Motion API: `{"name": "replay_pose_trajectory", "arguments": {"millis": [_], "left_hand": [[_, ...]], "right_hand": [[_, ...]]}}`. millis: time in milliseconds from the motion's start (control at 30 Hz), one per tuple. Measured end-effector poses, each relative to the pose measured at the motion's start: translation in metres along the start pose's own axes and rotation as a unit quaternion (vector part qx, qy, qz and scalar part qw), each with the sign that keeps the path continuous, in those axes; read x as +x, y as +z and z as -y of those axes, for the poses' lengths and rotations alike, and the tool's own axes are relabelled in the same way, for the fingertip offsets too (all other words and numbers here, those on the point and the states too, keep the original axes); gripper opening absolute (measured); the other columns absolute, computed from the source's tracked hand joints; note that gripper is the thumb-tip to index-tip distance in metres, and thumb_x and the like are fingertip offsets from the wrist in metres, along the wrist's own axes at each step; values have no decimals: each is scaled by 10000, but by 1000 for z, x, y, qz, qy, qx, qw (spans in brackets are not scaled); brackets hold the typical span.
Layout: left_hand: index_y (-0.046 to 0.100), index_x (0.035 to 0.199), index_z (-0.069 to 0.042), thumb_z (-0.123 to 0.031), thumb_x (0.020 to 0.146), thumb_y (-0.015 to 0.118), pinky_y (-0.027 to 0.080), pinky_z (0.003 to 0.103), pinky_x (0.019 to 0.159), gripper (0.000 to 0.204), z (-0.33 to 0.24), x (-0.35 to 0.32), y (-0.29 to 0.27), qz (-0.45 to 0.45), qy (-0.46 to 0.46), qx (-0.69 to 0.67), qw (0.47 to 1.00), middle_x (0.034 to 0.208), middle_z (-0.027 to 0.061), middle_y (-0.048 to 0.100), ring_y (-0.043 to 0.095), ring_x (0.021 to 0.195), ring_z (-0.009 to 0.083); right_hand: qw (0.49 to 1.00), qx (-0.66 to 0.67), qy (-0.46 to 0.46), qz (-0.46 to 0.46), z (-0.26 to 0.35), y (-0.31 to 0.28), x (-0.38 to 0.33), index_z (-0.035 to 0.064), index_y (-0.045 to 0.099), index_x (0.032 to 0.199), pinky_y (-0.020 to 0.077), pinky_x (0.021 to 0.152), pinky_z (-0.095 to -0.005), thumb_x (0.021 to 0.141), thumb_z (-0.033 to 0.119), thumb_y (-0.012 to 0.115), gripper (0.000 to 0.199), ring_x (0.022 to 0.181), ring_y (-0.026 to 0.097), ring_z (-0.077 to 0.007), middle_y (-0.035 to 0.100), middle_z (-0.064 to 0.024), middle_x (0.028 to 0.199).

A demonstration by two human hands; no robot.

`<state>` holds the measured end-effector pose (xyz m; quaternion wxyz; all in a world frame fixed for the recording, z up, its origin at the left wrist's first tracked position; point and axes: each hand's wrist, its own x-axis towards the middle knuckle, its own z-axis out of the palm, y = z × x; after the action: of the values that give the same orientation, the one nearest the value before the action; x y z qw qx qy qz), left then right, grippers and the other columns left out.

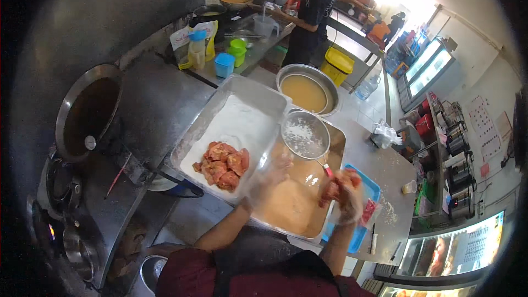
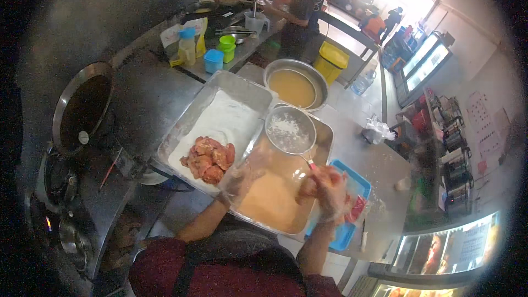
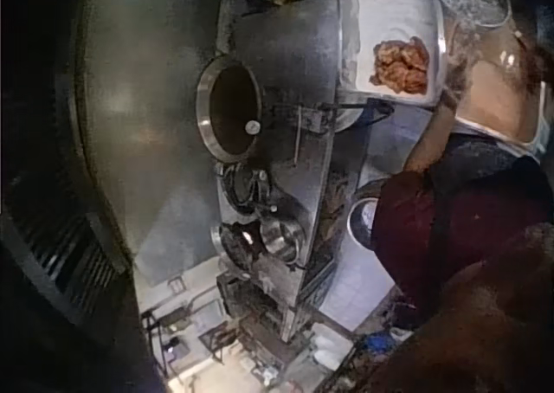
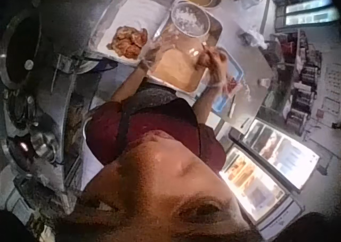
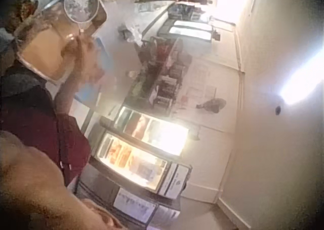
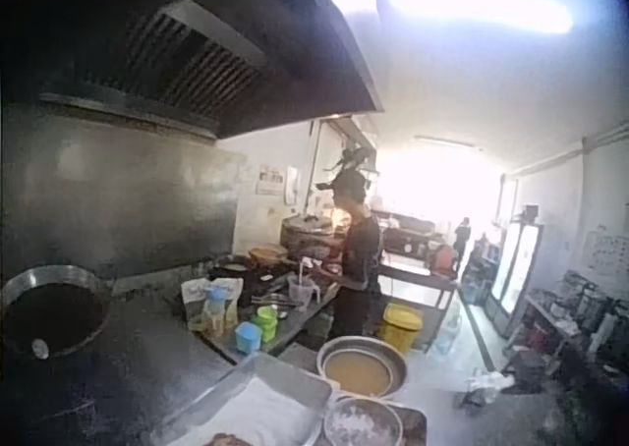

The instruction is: The person prepares pieces of raw chicken by hand, dipping them individually into a tray of flour and then placing them into a separate container.

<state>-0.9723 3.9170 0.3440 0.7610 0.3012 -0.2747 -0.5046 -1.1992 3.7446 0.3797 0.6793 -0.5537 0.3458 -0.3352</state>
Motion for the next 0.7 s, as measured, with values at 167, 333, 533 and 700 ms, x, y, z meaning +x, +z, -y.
{"name": "replay_pose_trajectory", "arguments": {"millis": [167, 333, 533, 700], "left_hand": [[336, 1458, -76, -376, 956, 530, 444, 425, 1005, 617, 18, -15, -51, -44, -72, -103, 991, 1448, 108, 415, 458, 1286, 234], [417, 1392, -89, -405, 1000, 403, 400, 352, 1027, 503, 25, -26, -122, -249, 8, -182, 951, 1332, 53, 506, 478, 1212, 195], [598, 1183, -8, -317, 925, 605, 520, 326, 729, 403, 40, -28, -186, -422, 56, 26, 904, 1085, 100, 619, 612, 865, 216], [496, 1297, -71, -284, 923, 601, 484, 309, 842, 443, 61, -25, -222, -444, 88, 108, 885, 1177, 77, 565, 562, 1002, 217]], "right_hand": [[971, -69, -5, 228, -54, 148, 46, 23, 603, 1130, 525, 760, -292, 835, 181, 739, 361, 829, 629, -161, 660, -73, 950], [913, -271, -130, 276, -101, 241, 50, 37, 587, 1186, 514, 796, -370, 798, 309, 741, 499, 914, 651, -242, 662, -152, 1023], [858, -409, -216, 224, -131, 267, 49, 21, 586, 1154, 511, 812, -440, 757, 338, 741, 532, 964, 641, -362, 650, -206, 1031], [899, -375, -76, 215, -111, 281, 41, -6, 591, 1065, 533, 770, -388, 826, 361, 725, 458, 924, 657, -266, 666, -159, 981]]}}
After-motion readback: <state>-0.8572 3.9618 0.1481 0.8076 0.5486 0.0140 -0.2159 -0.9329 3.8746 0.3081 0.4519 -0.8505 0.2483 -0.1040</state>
